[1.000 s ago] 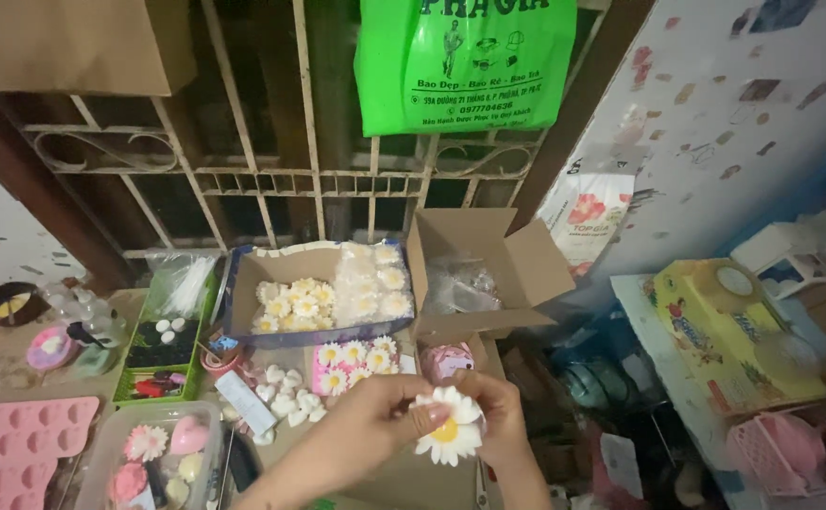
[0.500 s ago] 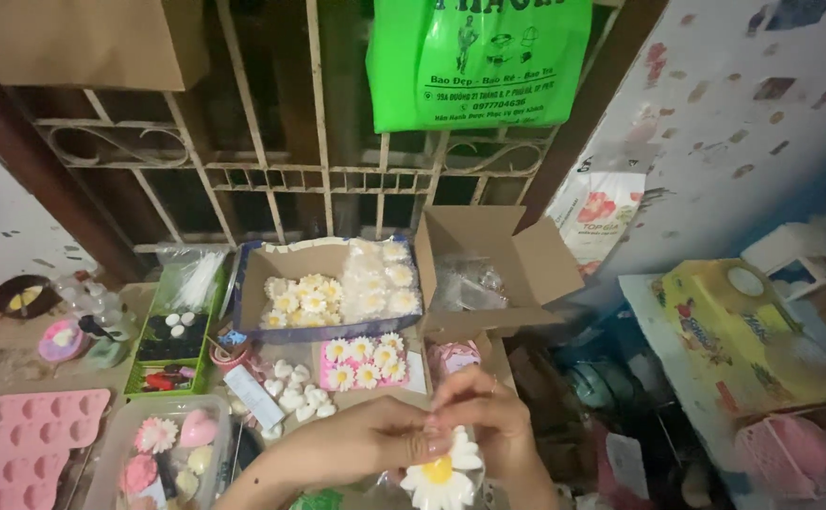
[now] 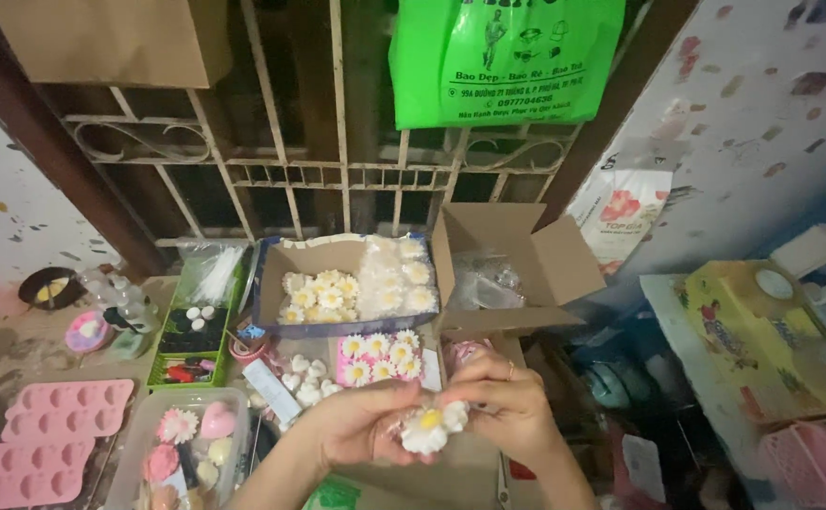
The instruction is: The recorder is assembling small flower-shaped decorations by attaching them to a roll of film or tape.
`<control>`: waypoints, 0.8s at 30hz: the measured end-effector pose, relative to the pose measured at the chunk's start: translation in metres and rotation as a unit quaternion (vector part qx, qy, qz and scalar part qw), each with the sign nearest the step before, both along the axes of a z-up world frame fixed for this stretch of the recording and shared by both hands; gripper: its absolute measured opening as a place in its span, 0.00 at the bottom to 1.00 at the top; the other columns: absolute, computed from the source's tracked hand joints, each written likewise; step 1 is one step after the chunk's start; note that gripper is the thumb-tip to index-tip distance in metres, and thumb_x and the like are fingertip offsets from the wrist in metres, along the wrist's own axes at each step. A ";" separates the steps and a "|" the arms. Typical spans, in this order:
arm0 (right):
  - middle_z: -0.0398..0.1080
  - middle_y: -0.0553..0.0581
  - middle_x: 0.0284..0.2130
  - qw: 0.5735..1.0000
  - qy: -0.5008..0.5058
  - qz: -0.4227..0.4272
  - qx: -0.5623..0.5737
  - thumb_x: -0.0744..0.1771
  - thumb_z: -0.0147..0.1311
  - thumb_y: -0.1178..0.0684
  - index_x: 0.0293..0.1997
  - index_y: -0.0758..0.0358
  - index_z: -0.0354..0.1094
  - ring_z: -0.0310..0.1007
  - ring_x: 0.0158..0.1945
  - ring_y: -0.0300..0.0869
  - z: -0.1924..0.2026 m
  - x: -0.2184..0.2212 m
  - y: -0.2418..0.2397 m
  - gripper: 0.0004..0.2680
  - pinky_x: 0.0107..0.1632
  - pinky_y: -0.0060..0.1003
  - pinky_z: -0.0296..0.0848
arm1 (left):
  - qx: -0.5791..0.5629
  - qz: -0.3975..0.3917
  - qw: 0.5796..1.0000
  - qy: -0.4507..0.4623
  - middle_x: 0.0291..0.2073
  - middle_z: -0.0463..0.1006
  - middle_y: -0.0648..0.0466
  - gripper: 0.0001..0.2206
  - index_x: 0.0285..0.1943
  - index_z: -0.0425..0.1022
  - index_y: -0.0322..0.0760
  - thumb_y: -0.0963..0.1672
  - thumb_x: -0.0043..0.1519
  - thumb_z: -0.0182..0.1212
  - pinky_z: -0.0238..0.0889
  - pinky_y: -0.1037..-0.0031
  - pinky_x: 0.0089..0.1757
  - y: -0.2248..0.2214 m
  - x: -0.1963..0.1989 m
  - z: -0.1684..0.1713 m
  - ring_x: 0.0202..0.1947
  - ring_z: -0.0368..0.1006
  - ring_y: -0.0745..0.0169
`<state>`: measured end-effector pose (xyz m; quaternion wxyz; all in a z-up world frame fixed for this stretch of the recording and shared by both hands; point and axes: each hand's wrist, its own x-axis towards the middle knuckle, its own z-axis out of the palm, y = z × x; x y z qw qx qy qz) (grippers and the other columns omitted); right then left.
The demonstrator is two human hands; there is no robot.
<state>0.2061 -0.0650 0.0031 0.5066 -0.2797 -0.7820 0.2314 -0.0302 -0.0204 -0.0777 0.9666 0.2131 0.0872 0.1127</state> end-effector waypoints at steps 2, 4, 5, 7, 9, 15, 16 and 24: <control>0.75 0.51 0.35 1.000 -0.019 0.006 0.017 0.56 0.68 0.66 0.41 0.64 0.79 0.76 0.40 0.42 -0.003 0.000 0.010 0.12 0.48 0.37 0.75 | 0.030 0.053 0.996 0.070 0.49 0.80 0.41 0.24 0.66 0.67 0.27 0.47 0.66 0.60 0.78 0.69 0.39 0.010 -0.002 0.001 0.44 0.82 0.47; 0.75 0.52 0.36 1.000 -0.020 0.016 0.004 0.57 0.67 0.67 0.41 0.64 0.79 0.76 0.41 0.42 -0.007 0.001 0.019 0.12 0.47 0.36 0.75 | 0.053 0.050 0.995 0.071 0.49 0.80 0.43 0.22 0.66 0.68 0.28 0.46 0.66 0.61 0.78 0.70 0.40 0.012 0.000 0.008 0.45 0.82 0.49; 0.76 0.52 0.37 0.999 -0.020 0.026 -0.008 0.57 0.66 0.67 0.42 0.64 0.79 0.76 0.43 0.42 -0.008 0.002 0.024 0.12 0.47 0.36 0.75 | 0.078 0.047 0.993 0.073 0.50 0.80 0.45 0.21 0.66 0.69 0.28 0.44 0.66 0.62 0.78 0.72 0.41 0.013 0.001 0.012 0.45 0.82 0.52; 0.76 0.53 0.40 0.999 -0.029 0.021 -0.030 0.58 0.65 0.68 0.45 0.65 0.79 0.76 0.44 0.42 -0.004 0.002 0.030 0.14 0.47 0.36 0.75 | 0.066 0.069 0.993 0.065 0.49 0.80 0.46 0.21 0.65 0.70 0.27 0.43 0.65 0.64 0.78 0.72 0.42 0.014 0.004 0.012 0.45 0.82 0.56; 0.76 0.54 0.42 0.998 -0.038 0.016 -0.053 0.58 0.63 0.69 0.47 0.65 0.78 0.76 0.46 0.42 0.003 0.000 0.032 0.15 0.47 0.36 0.75 | 0.054 0.090 0.993 0.056 0.49 0.81 0.47 0.21 0.65 0.70 0.26 0.42 0.64 0.65 0.77 0.72 0.44 0.013 0.009 0.015 0.46 0.81 0.60; 0.71 0.50 0.39 0.952 0.073 -0.150 -0.259 0.65 0.57 0.62 0.54 0.64 0.71 0.69 0.36 0.34 -0.050 0.007 0.038 0.12 0.36 0.29 0.69 | 0.186 0.403 0.867 0.226 0.40 0.84 0.48 0.14 0.49 0.77 0.30 0.39 0.56 0.71 0.73 0.73 0.36 0.011 0.023 0.022 0.37 0.80 0.64; 0.69 0.50 0.36 0.936 0.128 -0.123 -0.304 0.67 0.56 0.61 0.51 0.65 0.71 0.66 0.35 0.33 -0.057 0.008 0.039 0.08 0.36 0.28 0.67 | 0.201 0.440 0.846 0.223 0.39 0.84 0.49 0.12 0.47 0.76 0.32 0.38 0.56 0.71 0.73 0.75 0.35 0.011 0.025 0.023 0.36 0.79 0.66; 0.63 0.46 0.29 0.858 0.246 -0.006 -0.450 0.69 0.55 0.56 0.42 0.63 0.66 0.56 0.29 0.32 -0.064 -0.001 0.050 0.03 0.31 0.28 0.56 | 0.280 0.501 0.796 0.191 0.38 0.84 0.51 0.11 0.44 0.74 0.30 0.34 0.56 0.69 0.73 0.75 0.36 0.009 0.036 0.042 0.36 0.78 0.69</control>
